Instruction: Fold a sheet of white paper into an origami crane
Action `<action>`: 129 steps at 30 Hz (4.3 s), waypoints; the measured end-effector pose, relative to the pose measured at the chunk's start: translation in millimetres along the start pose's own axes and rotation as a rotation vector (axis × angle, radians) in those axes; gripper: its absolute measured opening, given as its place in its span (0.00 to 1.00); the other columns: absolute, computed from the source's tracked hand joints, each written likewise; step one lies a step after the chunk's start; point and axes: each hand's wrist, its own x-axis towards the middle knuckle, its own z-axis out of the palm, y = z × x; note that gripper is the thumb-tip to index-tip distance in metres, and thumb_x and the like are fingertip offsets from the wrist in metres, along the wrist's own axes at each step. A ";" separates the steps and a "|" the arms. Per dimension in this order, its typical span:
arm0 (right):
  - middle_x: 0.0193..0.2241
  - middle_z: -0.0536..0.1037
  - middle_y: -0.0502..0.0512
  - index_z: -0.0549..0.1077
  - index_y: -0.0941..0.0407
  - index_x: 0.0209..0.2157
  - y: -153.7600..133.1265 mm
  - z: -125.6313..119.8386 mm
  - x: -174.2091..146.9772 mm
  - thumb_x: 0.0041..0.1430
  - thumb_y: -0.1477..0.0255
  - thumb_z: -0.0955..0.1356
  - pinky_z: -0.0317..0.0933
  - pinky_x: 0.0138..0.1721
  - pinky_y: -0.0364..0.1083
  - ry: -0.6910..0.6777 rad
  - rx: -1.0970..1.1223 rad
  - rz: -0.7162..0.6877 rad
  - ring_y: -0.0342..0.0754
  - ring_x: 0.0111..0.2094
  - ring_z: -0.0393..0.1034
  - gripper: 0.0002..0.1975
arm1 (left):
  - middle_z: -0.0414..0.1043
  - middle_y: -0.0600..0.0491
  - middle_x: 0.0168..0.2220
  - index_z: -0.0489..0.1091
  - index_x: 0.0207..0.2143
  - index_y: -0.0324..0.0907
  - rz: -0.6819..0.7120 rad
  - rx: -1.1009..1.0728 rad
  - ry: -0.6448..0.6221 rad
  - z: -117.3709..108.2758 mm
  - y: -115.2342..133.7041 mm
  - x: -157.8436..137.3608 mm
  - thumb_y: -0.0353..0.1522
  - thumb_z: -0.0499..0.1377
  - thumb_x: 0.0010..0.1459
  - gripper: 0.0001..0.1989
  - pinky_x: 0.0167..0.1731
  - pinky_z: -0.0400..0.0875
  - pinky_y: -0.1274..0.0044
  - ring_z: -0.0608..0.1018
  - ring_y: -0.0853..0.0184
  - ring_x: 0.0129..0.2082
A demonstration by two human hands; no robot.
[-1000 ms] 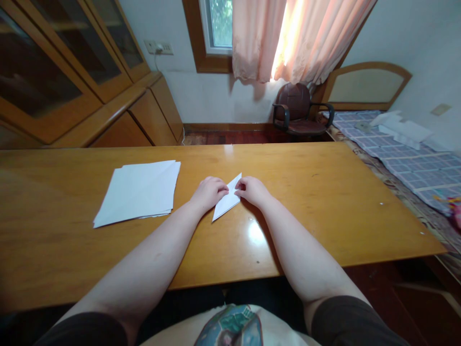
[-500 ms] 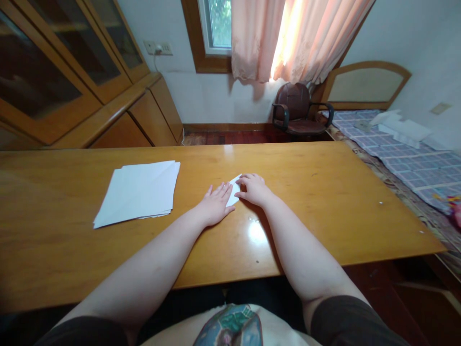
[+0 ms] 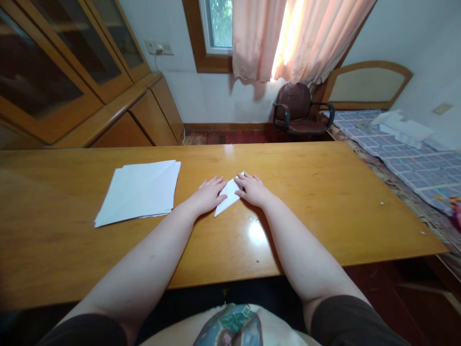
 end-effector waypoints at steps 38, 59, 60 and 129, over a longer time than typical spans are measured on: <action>0.64 0.51 0.62 0.52 0.58 0.63 -6.0 5.6 4.2 0.58 0.57 0.64 0.37 0.62 0.60 0.088 -0.007 0.199 0.58 0.65 0.42 0.36 | 0.53 0.45 0.63 0.55 0.61 0.40 0.079 0.165 -0.072 -10.7 28.6 -19.1 0.26 0.45 0.59 0.26 0.60 0.52 0.62 0.60 0.60 0.62; 0.64 0.50 0.63 0.49 0.56 0.64 14.3 -7.8 -1.6 0.40 0.55 0.73 0.37 0.61 0.63 0.018 0.089 0.217 0.64 0.64 0.39 0.53 | 0.42 0.49 0.66 0.48 0.64 0.42 0.036 0.122 -0.189 -12.1 25.8 -18.9 0.33 0.47 0.61 0.29 0.60 0.50 0.66 0.52 0.60 0.65; 0.64 0.51 0.63 0.50 0.56 0.64 12.8 -6.5 -1.6 0.43 0.53 0.72 0.37 0.61 0.63 0.034 0.086 0.218 0.64 0.64 0.40 0.50 | 0.42 0.48 0.67 0.47 0.64 0.41 0.021 0.127 -0.185 -9.9 29.1 -19.6 0.33 0.47 0.62 0.29 0.60 0.50 0.65 0.52 0.60 0.65; 0.64 0.52 0.59 0.60 0.50 0.60 -19.9 -4.0 -11.0 0.49 0.55 0.70 0.42 0.60 0.64 -0.081 0.023 -0.016 0.61 0.64 0.43 0.38 | 0.27 0.42 0.67 0.34 0.66 0.40 0.041 0.038 -0.227 -8.6 3.1 -10.4 0.56 0.49 0.52 0.48 0.61 0.38 0.61 0.37 0.56 0.66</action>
